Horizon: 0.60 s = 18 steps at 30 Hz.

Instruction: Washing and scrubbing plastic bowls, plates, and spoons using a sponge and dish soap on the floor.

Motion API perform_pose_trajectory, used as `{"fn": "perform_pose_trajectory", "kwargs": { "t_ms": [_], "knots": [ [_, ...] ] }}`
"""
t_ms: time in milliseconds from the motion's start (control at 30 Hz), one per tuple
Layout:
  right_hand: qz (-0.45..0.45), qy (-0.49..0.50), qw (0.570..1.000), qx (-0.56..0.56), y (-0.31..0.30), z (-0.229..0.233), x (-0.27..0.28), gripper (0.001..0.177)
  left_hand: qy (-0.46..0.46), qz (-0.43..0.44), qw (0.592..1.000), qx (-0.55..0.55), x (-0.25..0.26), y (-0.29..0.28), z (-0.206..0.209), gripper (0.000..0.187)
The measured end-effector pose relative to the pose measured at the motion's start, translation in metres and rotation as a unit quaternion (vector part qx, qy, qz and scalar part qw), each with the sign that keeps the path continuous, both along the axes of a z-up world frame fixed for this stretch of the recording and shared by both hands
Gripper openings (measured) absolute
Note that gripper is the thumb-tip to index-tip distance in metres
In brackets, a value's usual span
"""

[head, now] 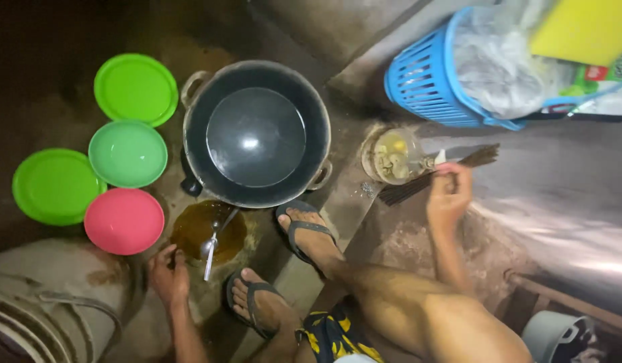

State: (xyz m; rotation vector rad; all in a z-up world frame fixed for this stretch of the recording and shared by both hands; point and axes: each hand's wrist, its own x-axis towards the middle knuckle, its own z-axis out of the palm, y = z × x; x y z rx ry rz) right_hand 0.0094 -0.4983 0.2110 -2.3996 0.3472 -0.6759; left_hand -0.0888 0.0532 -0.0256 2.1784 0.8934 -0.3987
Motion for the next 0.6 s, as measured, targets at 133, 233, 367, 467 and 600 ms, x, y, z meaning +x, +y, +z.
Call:
{"fn": "perform_pose_trajectory", "kwargs": {
  "t_ms": [133,233,367,467,600],
  "knots": [
    [-0.001,-0.040,0.963,0.268,-0.008,0.040,0.015,0.017,-0.114,0.033,0.978,-0.172,0.067,-0.041,0.066,0.031],
    [0.060,-0.133,0.922,0.359,0.010,0.078,0.025,0.020,-0.231,-0.062,0.928,-0.286,0.137,-0.090,0.156,0.043],
    [0.106,-0.207,0.885,0.403,0.037,0.128,0.037,0.019,-0.262,-0.204,0.826,-0.456,0.199,-0.165,0.277,0.056],
    [0.096,-0.239,0.884,0.390,0.042,0.141,0.042,0.020,-0.280,-0.315,0.752,-0.507,0.222,-0.208,0.331,0.064],
    [0.051,-0.210,0.915,0.341,0.037,0.153,0.046,0.021,-0.242,-0.409,0.701,-0.532,0.239,-0.245,0.393,0.072]
  ]
}}
